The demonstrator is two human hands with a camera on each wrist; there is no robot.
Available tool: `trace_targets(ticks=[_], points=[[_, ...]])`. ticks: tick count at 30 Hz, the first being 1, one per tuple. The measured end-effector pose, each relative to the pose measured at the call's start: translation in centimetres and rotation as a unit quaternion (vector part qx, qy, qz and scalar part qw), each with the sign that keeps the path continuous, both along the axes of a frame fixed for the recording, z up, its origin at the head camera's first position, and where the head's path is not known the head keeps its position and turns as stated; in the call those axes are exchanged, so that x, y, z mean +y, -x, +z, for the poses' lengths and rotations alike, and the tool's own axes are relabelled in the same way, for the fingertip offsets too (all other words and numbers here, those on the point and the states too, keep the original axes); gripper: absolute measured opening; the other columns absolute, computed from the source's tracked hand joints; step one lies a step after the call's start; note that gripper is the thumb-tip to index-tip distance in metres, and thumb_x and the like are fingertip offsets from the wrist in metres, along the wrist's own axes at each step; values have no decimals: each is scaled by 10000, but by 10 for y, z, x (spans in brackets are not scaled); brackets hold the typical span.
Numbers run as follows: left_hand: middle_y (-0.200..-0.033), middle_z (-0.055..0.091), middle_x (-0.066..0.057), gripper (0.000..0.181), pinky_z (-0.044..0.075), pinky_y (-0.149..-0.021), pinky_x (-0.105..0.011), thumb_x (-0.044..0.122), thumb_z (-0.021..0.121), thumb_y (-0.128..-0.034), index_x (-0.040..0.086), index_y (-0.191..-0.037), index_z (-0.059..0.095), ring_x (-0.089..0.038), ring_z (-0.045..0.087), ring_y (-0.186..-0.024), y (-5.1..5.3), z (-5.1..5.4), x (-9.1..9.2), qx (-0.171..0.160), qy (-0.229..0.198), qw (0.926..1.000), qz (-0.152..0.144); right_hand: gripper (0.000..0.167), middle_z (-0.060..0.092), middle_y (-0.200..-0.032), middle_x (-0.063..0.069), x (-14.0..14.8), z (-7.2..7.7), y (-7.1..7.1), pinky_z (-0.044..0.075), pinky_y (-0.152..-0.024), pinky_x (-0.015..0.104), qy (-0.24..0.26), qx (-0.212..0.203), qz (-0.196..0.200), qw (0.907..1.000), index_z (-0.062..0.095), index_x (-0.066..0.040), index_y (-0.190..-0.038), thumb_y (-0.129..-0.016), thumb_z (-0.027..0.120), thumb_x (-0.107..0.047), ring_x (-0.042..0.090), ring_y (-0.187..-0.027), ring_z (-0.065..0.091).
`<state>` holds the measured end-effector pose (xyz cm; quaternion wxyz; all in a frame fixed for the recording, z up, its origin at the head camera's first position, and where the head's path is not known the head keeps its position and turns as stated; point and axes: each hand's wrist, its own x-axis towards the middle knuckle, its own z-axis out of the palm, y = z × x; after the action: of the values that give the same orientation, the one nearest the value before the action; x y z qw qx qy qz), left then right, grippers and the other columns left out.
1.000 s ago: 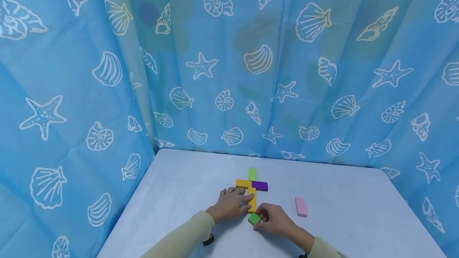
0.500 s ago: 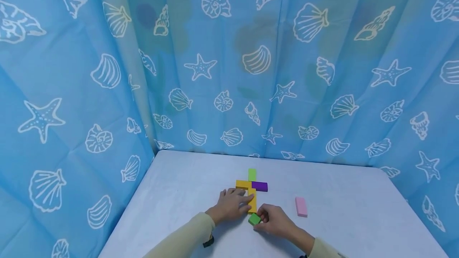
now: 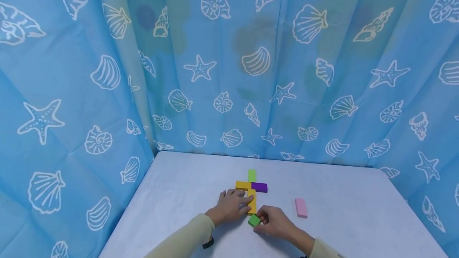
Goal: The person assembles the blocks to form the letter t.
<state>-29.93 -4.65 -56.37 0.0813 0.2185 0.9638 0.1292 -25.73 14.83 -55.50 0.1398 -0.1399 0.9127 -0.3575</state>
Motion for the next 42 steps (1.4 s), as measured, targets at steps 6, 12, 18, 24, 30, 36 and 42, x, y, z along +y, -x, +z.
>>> trace_targets(ticks=[6,12,18,24,30,36,42], points=[[-1486,502,20,466,293,-1117,-655,532,536,-971,443,-1426,486,-305,422,-1375,-1,1,0,-10,1,10000,-19,341,591,-806,-14,2,0,-1,414,-602,200,43,-69,26,10000,663,-104,-990,-769,848,-286,121,-725,503],[-1490,497,19,467,286,-1119,-654,530,538,-971,447,-1427,482,-308,416,-1376,-1,1,0,-40,-25,10000,-18,374,600,-819,-6,5,3,0,454,-632,202,56,-177,6,9998,663,-113,-1003,-761,852,-325,129,-737,522],[-1490,496,20,466,301,-1110,-645,527,535,-974,447,-1429,477,-307,425,-1366,-1,1,-1,74,-19,9999,-126,476,632,-931,-34,17,6,6,495,-703,236,-82,-130,400,9991,666,-123,-1104,-759,843,-401,128,-819,549],[-1493,494,23,475,300,-1117,-632,539,522,-976,456,-1439,455,-296,426,-1362,2,0,-1,54,-6,9999,-128,540,653,-1087,-41,29,12,9,526,-794,316,-28,-48,807,9967,651,-143,-1200,-777,823,-430,141,-939,579],[-1486,500,19,477,296,-1122,-633,544,530,-970,468,-1435,453,-296,424,-1361,1,0,0,-21,5,10000,-75,559,656,-1155,2,36,16,8,532,-791,332,102,68,933,9956,640,-138,-1229,-780,826,-413,177,-984,595],[-1485,501,13,479,296,-1118,-640,535,530,-974,456,-1440,454,-302,420,-1364,0,0,-1,-3,-59,9999,-103,555,658,-1166,14,46,18,9,550,-796,330,76,139,875,9960,644,-134,-1223,-778,830,-409,186,-1000,598],[-1490,495,21,479,282,-1126,-639,541,526,-973,461,-1439,449,-293,411,-1370,2,-3,-1,-49,-83,9999,-63,520,661,-1154,52,56,21,10,550,-780,382,127,171,810,9965,656,-111,-1199,-786,828,-377,232,-1017,603]])
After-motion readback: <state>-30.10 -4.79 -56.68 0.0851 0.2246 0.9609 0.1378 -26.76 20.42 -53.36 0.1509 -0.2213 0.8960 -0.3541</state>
